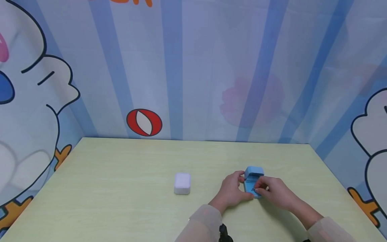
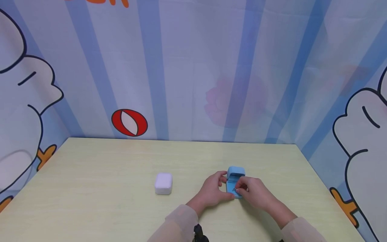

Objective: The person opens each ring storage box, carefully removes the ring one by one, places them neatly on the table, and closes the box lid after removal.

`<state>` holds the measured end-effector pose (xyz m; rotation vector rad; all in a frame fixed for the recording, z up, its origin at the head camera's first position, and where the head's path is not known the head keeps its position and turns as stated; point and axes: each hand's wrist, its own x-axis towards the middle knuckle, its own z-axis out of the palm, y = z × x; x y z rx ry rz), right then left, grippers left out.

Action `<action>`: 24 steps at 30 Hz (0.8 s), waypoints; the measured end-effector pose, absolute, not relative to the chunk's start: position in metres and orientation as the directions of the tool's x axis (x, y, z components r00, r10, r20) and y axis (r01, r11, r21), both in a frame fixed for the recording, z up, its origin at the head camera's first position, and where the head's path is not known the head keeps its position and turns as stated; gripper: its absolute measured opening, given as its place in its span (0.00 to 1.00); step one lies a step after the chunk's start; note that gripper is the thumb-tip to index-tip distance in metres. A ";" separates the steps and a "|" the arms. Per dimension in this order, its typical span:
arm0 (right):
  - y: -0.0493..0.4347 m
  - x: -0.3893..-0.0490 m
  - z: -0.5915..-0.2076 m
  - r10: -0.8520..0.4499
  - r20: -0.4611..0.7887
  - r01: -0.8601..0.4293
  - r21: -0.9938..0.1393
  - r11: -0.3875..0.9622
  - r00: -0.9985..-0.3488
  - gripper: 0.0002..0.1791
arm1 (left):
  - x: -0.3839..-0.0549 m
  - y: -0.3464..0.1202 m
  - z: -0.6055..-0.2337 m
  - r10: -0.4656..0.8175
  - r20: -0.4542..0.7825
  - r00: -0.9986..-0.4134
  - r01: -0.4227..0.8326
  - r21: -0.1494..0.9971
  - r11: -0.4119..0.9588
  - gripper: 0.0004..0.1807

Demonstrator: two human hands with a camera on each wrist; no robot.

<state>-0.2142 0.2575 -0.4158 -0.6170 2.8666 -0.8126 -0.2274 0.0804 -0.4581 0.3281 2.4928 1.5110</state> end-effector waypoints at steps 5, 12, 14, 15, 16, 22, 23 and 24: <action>0.257 -0.214 -0.415 -0.403 0.007 -0.346 -0.526 0.777 -0.915 0.02 | -0.227 0.081 -0.458 0.292 -0.065 -0.954 0.078 0.889 0.451 0.41; 0.258 -0.214 -0.416 -0.406 0.011 -0.351 -0.524 0.776 -0.914 0.03 | -0.228 0.080 -0.457 0.297 -0.054 -0.953 0.088 0.890 0.447 0.41; 0.258 -0.214 -0.416 -0.406 0.013 -0.352 -0.524 0.775 -0.914 0.03 | -0.228 0.080 -0.458 0.297 -0.055 -0.953 0.088 0.890 0.447 0.41; 0.258 -0.214 -0.415 -0.406 0.013 -0.352 -0.524 0.775 -0.914 0.04 | -0.228 0.080 -0.458 0.298 -0.055 -0.953 0.088 0.891 0.446 0.41; 0.258 -0.214 -0.415 -0.406 0.013 -0.352 -0.525 0.775 -0.914 0.04 | -0.228 0.081 -0.458 0.297 -0.056 -0.953 0.086 0.892 0.445 0.41; 0.258 -0.213 -0.414 -0.407 0.014 -0.353 -0.527 0.773 -0.913 0.03 | -0.229 0.081 -0.461 0.292 -0.061 -0.954 0.080 0.891 0.447 0.41; 0.258 -0.213 -0.413 -0.408 0.014 -0.353 -0.529 0.772 -0.913 0.03 | -0.229 0.081 -0.461 0.293 -0.060 -0.954 0.081 0.890 0.449 0.41; 0.258 -0.213 -0.413 -0.408 0.013 -0.352 -0.530 0.771 -0.913 0.03 | -0.230 0.081 -0.462 0.293 -0.059 -0.954 0.083 0.889 0.449 0.41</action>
